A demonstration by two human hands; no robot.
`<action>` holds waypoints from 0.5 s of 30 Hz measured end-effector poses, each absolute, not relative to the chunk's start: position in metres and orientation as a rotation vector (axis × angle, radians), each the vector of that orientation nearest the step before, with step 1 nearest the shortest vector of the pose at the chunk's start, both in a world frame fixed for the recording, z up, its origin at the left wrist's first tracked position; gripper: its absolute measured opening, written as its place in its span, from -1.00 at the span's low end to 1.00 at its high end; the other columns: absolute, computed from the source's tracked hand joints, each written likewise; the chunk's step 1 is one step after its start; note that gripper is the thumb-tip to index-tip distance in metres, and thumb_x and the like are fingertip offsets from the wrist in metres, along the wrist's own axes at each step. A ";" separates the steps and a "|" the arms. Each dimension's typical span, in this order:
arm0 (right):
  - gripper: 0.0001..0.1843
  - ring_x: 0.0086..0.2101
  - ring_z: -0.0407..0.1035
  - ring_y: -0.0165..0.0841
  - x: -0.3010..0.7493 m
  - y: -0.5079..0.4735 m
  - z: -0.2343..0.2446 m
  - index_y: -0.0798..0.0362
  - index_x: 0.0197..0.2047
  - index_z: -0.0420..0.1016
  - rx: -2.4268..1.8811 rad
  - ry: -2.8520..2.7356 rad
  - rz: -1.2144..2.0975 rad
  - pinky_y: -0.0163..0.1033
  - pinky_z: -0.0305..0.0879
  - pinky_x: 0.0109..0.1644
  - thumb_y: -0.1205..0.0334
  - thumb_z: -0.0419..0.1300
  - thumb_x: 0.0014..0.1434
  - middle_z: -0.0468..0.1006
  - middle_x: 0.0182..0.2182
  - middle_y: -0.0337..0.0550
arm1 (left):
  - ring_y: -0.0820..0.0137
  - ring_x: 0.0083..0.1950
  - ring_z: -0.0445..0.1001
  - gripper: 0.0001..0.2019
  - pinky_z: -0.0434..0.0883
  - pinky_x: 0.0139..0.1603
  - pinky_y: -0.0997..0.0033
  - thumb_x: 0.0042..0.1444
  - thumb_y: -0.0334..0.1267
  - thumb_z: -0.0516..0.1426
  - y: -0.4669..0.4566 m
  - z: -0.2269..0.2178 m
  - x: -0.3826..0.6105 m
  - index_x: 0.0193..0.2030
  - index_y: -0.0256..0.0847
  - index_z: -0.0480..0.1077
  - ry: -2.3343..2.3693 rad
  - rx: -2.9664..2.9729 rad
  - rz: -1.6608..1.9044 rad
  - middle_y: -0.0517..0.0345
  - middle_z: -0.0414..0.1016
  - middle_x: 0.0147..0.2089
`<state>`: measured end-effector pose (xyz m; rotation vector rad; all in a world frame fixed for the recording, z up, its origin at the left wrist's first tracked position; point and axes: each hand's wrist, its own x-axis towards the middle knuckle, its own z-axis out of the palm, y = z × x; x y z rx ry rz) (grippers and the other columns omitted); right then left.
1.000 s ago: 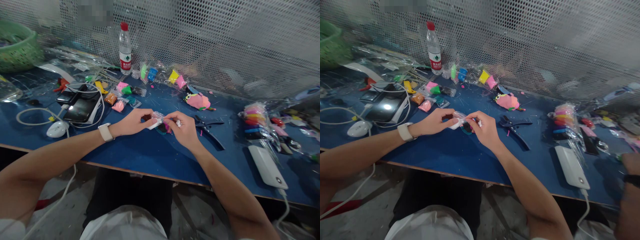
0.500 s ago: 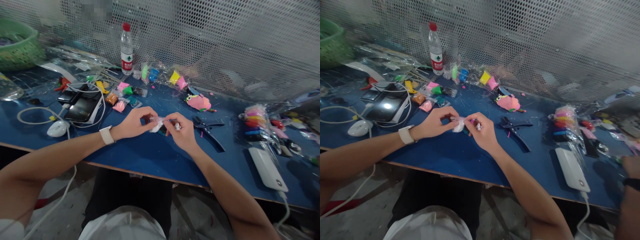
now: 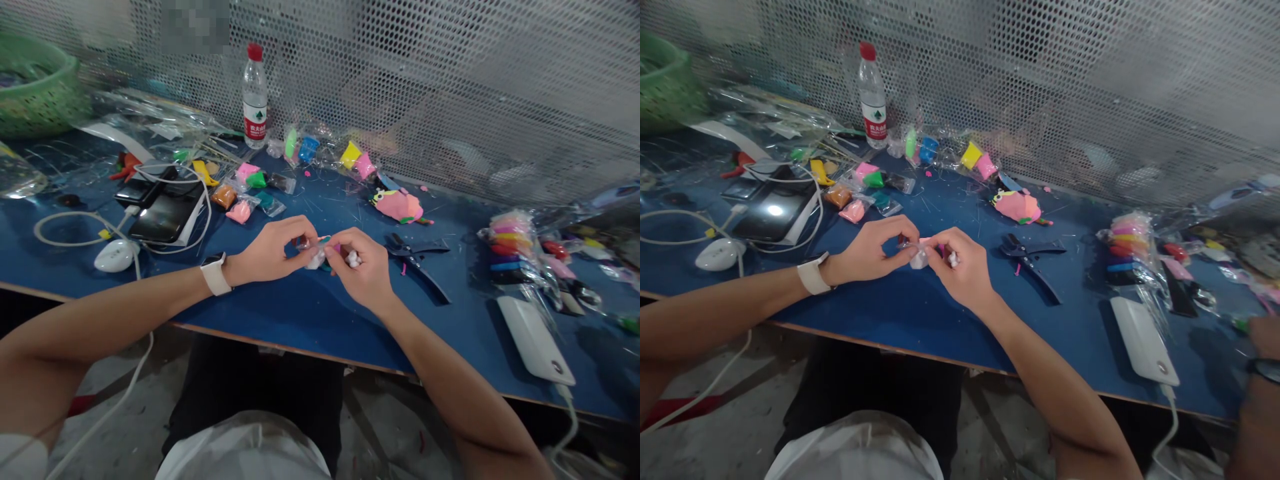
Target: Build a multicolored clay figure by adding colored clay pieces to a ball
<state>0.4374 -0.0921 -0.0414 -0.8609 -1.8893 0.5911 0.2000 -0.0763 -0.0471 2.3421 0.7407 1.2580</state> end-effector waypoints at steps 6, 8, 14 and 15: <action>-0.86 -0.47 0.47 -0.42 0.436 -0.094 -0.042 -0.07 -0.17 0.67 -0.861 -1.914 0.578 -0.18 0.41 -0.37 0.14 0.38 0.49 0.80 -0.14 -0.15 | 0.40 -0.18 0.57 -0.94 0.52 -0.12 0.39 0.50 -0.29 0.24 -0.079 -0.047 0.202 -0.08 -0.15 0.50 0.763 2.341 1.241 0.12 0.62 -0.14; -0.86 -0.45 0.49 -0.41 0.436 -0.094 -0.043 -0.07 -0.16 0.68 -0.863 -1.916 0.582 -0.18 0.42 -0.37 0.13 0.38 0.49 0.81 -0.13 -0.13 | 0.41 -0.18 0.56 -0.93 0.51 -0.12 0.38 0.49 -0.31 0.24 -0.079 -0.048 0.202 -0.10 -0.15 0.48 0.753 2.345 1.246 0.13 0.61 -0.14; -0.88 -0.44 0.51 -0.40 0.435 -0.094 -0.045 -0.10 -0.14 0.69 -0.842 -1.912 0.586 -0.19 0.41 -0.39 0.12 0.38 0.50 0.81 -0.12 -0.14 | 0.41 -0.22 0.52 -0.91 0.48 -0.16 0.37 0.46 -0.32 0.23 -0.078 -0.049 0.203 -0.14 -0.13 0.45 0.753 2.316 1.224 0.15 0.57 -0.18; -0.88 -0.45 0.51 -0.41 0.435 -0.093 -0.046 -0.10 -0.14 0.69 -0.837 -1.914 0.582 -0.19 0.41 -0.39 0.13 0.39 0.50 0.80 -0.12 -0.15 | 0.41 -0.22 0.52 -0.91 0.47 -0.16 0.37 0.46 -0.32 0.23 -0.078 -0.049 0.203 -0.14 -0.13 0.45 0.751 2.311 1.223 0.15 0.56 -0.18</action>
